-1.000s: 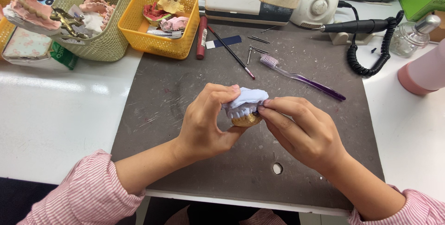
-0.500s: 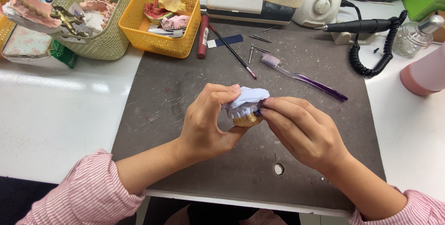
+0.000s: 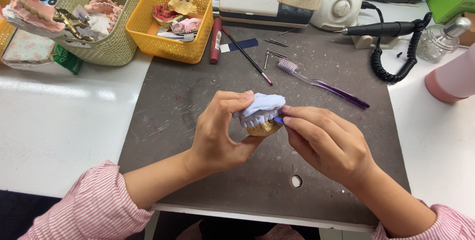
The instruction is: The person assembles a dental prosthesis by fitting a blue silicone component onto a yellow denture base, then uses a rotary handpiece to grind a small tooth-shaped piece. The person repeatedly checks the fit of the components and applies a red strip to the denture base.
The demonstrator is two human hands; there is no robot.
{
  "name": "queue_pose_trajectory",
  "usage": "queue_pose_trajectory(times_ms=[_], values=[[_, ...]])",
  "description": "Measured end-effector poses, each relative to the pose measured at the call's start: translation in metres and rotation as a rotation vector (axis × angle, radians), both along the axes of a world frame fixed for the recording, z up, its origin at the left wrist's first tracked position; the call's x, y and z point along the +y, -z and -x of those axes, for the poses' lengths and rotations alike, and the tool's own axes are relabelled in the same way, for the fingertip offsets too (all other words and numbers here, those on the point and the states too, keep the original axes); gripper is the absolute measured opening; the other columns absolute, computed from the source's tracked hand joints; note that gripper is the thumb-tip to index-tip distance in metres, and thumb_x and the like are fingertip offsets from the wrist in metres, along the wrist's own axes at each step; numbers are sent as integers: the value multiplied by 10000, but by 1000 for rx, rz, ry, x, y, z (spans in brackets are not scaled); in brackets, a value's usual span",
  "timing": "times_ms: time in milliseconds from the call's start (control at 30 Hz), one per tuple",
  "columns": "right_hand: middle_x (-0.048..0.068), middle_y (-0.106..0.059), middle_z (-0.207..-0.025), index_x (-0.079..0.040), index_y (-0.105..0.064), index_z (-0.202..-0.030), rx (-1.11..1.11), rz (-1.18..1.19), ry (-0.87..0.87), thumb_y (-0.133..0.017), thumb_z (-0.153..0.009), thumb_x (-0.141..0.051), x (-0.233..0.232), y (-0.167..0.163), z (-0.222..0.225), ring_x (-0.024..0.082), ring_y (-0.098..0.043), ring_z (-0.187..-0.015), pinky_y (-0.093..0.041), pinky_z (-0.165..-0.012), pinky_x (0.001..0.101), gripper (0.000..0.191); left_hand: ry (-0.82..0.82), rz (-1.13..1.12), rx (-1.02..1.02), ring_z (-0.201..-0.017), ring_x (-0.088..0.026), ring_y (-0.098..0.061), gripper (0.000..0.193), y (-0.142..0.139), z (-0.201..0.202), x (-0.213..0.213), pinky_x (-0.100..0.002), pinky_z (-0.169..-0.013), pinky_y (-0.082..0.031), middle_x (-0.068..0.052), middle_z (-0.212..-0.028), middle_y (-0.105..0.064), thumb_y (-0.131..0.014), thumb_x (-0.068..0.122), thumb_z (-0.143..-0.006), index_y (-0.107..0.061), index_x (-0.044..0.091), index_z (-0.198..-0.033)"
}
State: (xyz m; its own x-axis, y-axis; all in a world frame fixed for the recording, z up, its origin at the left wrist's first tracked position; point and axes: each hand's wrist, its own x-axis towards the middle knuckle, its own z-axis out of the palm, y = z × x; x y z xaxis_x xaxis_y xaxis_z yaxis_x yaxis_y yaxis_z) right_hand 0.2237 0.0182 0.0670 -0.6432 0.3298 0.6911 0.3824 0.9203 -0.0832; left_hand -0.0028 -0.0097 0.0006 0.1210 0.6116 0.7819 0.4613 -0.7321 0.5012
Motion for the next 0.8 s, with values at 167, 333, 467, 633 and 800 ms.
queue_pose_trajectory(times_ms=[167, 333, 467, 633, 800], values=[[155, -738, -1099, 16, -662, -1051, 9, 15, -15, -800, -875, -14, 1, 2, -1, 269, -758, -975, -636, -833, 356, 226, -4, 8, 2, -1199, -299, -680, 698, 0, 0, -1, -351, -967, -616, -150, -1264, -593, -932, 101, -769, -482, 55, -1300], [155, -765, -1114, -3, -693, -1053, 40, 118, 54, -786, -892, -10, 10, 9, -5, 244, -771, -964, -629, -818, 330, 186, -27, 44, 49, -1180, -302, -678, 680, -1, 2, 3, -367, -954, -598, -146, -1245, -606, -928, 111, -754, -500, 47, -1279], [151, -758, -1179, -3, -722, -1126, 80, 168, 185, -774, -945, -4, 27, 12, -7, 259, -773, -1078, -628, -928, 338, 187, -18, 72, 36, -1193, -302, -667, 678, -2, 4, 7, -378, -992, -581, -152, -1257, -603, -897, 73, -758, -494, 40, -1303], [167, -681, -1323, 2, -627, -1236, 168, 535, -24, -809, -847, -89, 28, 7, -12, 256, -697, -1208, -594, -1012, 317, 439, 91, 95, 52, -1306, -316, -633, 704, 0, 7, 12, -414, -1094, -532, -134, -1367, -609, -830, -19, -745, -496, 54, -1360], [192, -688, -1335, 8, -608, -1368, 4, 457, -62, -871, -775, -114, 29, 21, -1, 259, -731, -1134, -595, -975, 333, 661, 163, 185, 49, -1384, -316, -598, 709, 5, 6, 19, -430, -1159, -524, -123, -1457, -602, -849, 6, -787, -517, 111, -1405]])
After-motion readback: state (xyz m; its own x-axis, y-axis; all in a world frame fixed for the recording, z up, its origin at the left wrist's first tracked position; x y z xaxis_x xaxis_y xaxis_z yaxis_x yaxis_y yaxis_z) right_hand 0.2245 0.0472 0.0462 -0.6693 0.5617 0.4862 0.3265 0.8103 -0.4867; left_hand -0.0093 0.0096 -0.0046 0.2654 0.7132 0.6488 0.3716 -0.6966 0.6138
